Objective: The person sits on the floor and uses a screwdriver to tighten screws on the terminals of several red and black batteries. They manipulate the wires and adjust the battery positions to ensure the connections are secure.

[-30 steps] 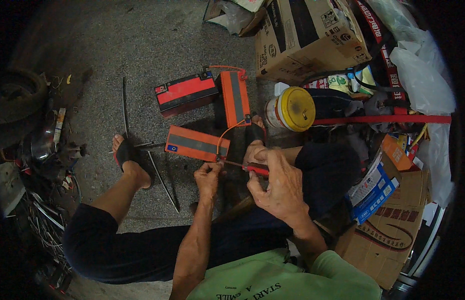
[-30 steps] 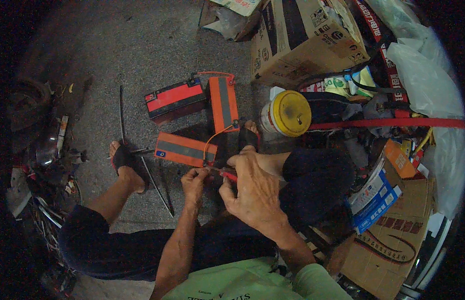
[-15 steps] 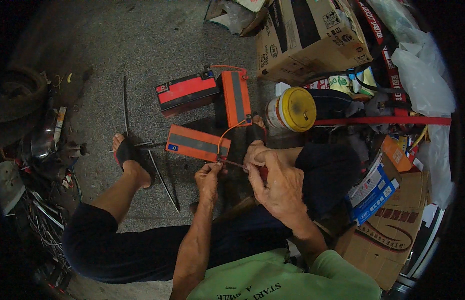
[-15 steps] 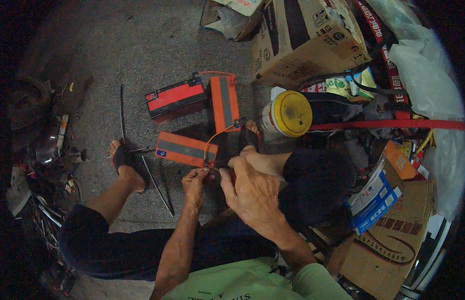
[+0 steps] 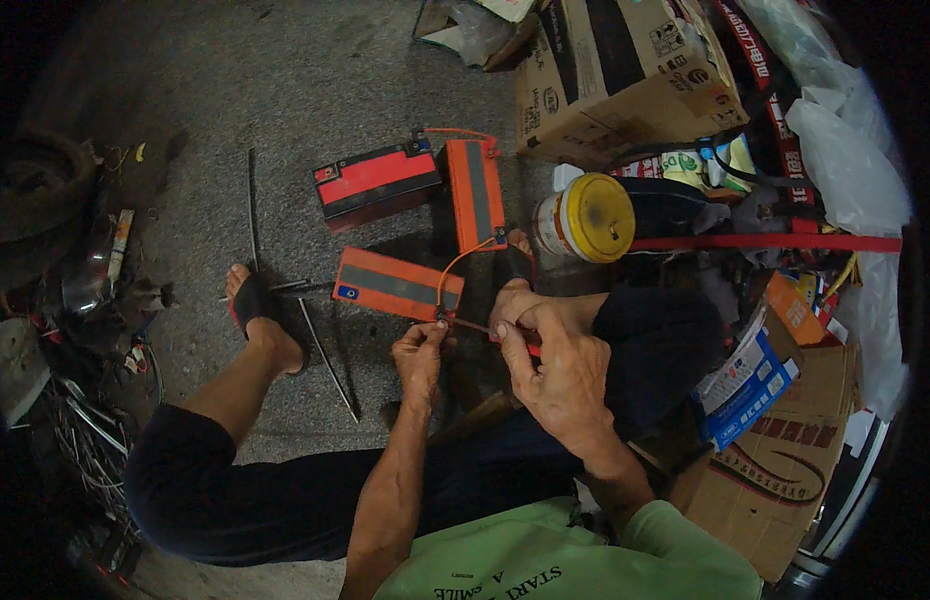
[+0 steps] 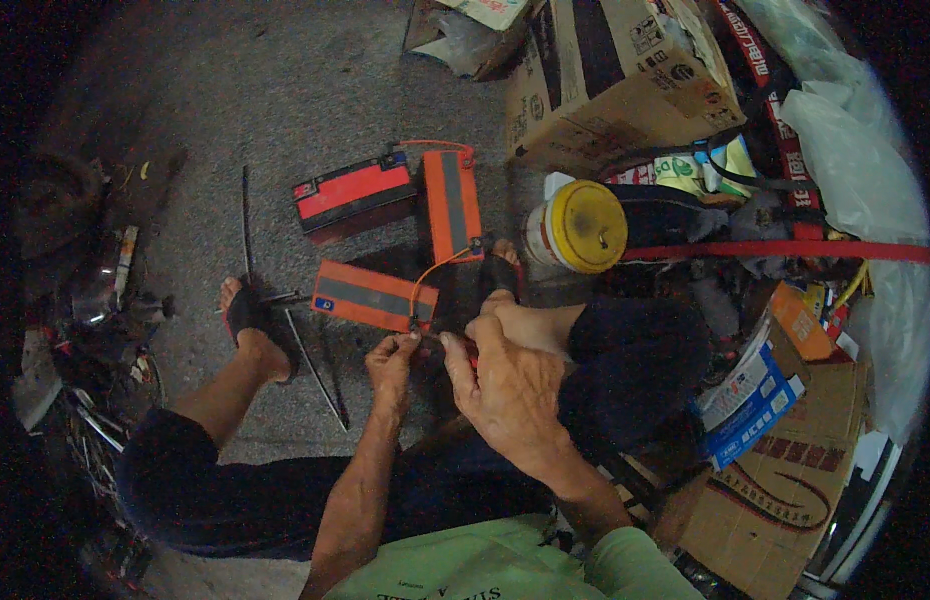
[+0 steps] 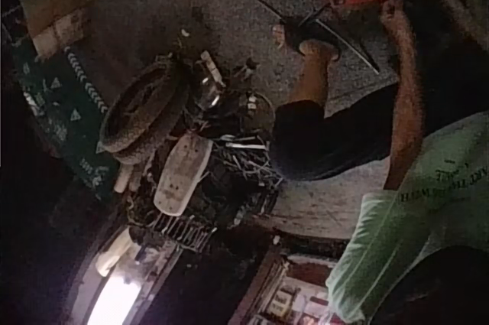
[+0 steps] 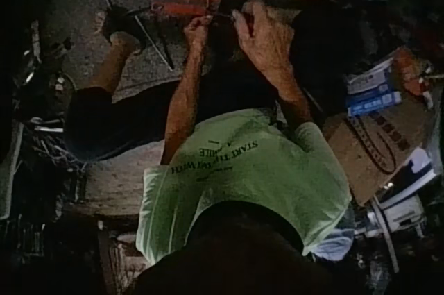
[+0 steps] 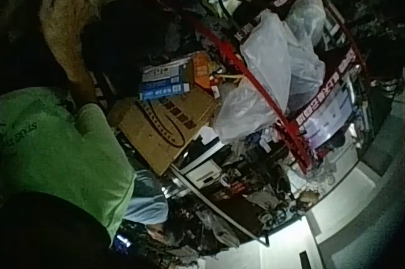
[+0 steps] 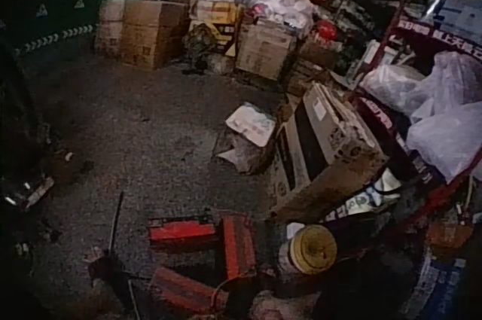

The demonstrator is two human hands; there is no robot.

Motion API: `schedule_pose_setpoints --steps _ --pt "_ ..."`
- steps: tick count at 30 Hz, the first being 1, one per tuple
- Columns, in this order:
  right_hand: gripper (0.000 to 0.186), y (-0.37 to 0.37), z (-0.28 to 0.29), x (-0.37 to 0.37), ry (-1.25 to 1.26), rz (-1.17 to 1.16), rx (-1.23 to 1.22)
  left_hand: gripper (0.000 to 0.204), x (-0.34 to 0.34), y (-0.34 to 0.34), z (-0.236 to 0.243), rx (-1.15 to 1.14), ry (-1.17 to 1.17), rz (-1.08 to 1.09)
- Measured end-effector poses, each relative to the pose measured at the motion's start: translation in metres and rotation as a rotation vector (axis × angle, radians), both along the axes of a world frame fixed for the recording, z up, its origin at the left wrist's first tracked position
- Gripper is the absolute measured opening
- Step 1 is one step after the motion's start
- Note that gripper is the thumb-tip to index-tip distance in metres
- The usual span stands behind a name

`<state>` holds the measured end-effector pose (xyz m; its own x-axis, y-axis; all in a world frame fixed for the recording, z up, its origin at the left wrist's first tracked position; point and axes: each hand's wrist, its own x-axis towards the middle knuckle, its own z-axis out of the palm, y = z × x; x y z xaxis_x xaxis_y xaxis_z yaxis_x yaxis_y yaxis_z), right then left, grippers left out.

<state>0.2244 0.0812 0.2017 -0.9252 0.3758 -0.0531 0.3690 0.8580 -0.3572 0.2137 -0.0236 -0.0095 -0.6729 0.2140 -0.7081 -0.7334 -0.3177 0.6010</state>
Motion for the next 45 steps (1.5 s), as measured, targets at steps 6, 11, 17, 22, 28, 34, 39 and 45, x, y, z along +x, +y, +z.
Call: schedule_pose_setpoints --steps 6,11,17,22,28,34,39,45 --pt "0.022 0.000 0.002 -0.002 0.122 0.074 0.001 0.009 0.000 -0.001 0.002 0.002 0.028 -0.008" --pt "0.024 0.000 0.001 -0.002 0.112 0.069 -0.010 0.009 -0.001 -0.004 0.002 0.066 -0.051 0.022" --pt "0.027 0.000 0.001 0.003 -0.092 0.067 -0.037 0.008 0.000 -0.005 0.000 0.062 -0.031 -0.007" --pt "0.025 0.001 0.000 -0.002 0.108 0.141 -0.070 0.011 0.005 -0.003 -0.009 0.067 -0.009 0.011" --pt "0.021 -0.001 0.000 -0.002 0.045 0.173 0.013 0.013 0.006 -0.001 -0.008 0.008 -0.047 -0.074" --pt "0.018 0.014 0.025 -0.013 -0.169 0.867 0.481 0.020 0.011 -0.001 -0.016 -0.025 -0.018 -0.095" --pt "0.023 0.013 0.036 -0.037 -0.417 1.316 0.651 0.025 0.011 0.006 -0.004 -0.079 0.048 -0.146" --pt "0.027 0.007 0.005 -0.048 -0.499 1.241 0.523 0.029 0.018 0.001 -0.013 -0.123 0.140 -0.131"
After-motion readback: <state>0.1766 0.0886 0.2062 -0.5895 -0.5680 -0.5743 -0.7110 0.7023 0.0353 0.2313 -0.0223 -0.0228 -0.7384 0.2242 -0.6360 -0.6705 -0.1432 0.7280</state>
